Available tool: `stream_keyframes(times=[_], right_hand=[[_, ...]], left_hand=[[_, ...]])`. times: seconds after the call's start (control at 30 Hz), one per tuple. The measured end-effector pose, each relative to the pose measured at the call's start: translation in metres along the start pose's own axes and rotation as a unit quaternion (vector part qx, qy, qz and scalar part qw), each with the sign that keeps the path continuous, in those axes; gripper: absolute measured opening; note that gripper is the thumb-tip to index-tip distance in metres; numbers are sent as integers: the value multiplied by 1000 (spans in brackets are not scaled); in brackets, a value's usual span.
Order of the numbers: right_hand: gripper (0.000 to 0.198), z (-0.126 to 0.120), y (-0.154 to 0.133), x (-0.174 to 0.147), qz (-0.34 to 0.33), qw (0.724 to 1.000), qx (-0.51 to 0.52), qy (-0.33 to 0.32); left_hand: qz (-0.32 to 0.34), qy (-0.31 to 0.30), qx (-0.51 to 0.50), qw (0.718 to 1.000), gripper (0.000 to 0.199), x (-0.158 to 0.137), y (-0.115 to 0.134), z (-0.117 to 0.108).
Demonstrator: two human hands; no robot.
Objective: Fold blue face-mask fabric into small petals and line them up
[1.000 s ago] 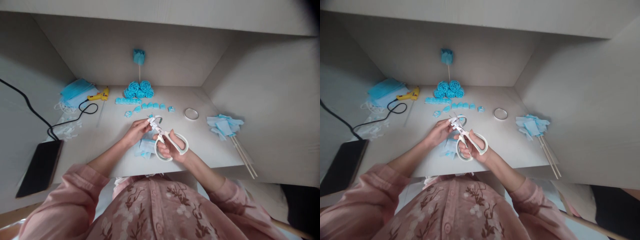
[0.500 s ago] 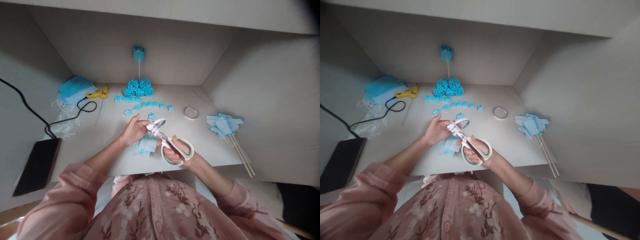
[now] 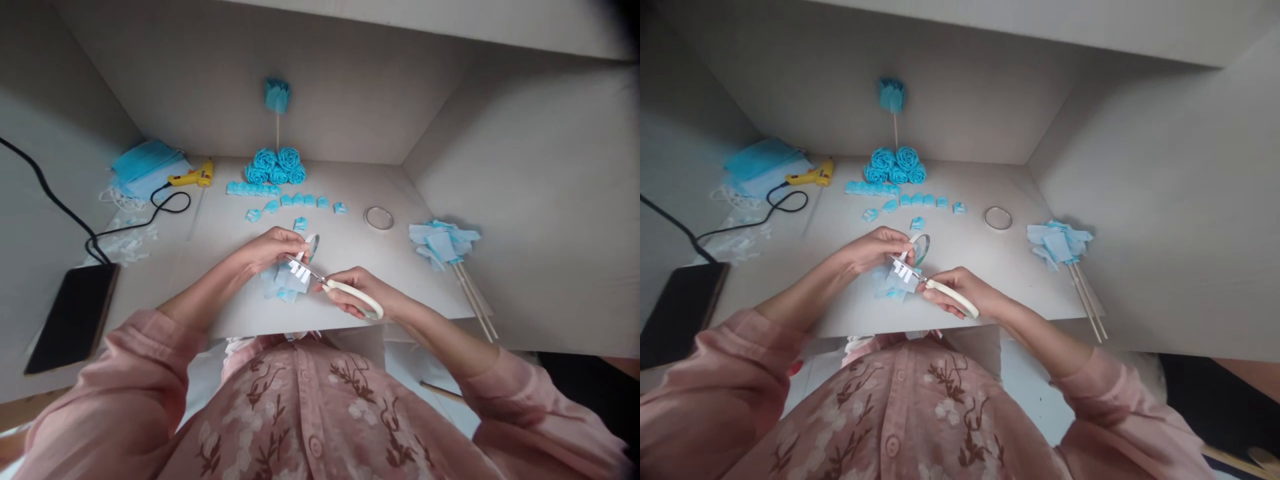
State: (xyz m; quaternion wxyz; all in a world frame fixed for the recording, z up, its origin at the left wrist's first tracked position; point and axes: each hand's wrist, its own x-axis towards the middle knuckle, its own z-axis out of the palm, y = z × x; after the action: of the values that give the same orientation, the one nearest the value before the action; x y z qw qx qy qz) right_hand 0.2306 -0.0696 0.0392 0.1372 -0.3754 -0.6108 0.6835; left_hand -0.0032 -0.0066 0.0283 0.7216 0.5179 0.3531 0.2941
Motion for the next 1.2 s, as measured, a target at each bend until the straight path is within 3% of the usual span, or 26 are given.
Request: stream_keyframes(times=[0.17,0.23,0.33,0.43,0.53,0.6,0.67,0.73,0.8,0.9,1.0,1.07,1.2], right_hand=[[31,22,-5,-2,-59,979,-187,-54],[33,21,-8,-10,-70,975,-212,19],[55,5,-4,-39,-86,973,-158,144],[55,-13,16,-79,-104,971,-22,212],[57,-18,41,-112,-131,928,157,313],[69,-16,54,-126,-159,892,244,344],[68,-15,60,-134,-180,869,287,361],[56,-16,60,-138,-170,856,301,384],[45,-19,59,-138,-137,849,299,413],[40,-24,58,-135,-100,838,266,465],[39,-33,63,-131,-74,837,192,508],[39,-40,67,-124,-49,855,115,504],[36,-57,65,-90,-8,903,-38,427]], left_hand=[[79,17,41,996,28,11,25,0],[127,14,107,986,27,16,38,-2],[180,41,240,953,25,26,49,-4],[236,71,382,891,20,49,42,7],[336,13,509,792,22,87,26,31],[367,-5,575,731,24,116,17,52],[338,-3,650,681,23,144,12,71],[305,-12,715,629,27,168,9,87],[288,-18,745,601,30,188,5,98],[253,-33,754,606,31,207,-2,102],[261,-24,704,660,33,209,2,89],[288,18,647,706,43,200,16,72],[326,90,534,775,51,159,56,31]])
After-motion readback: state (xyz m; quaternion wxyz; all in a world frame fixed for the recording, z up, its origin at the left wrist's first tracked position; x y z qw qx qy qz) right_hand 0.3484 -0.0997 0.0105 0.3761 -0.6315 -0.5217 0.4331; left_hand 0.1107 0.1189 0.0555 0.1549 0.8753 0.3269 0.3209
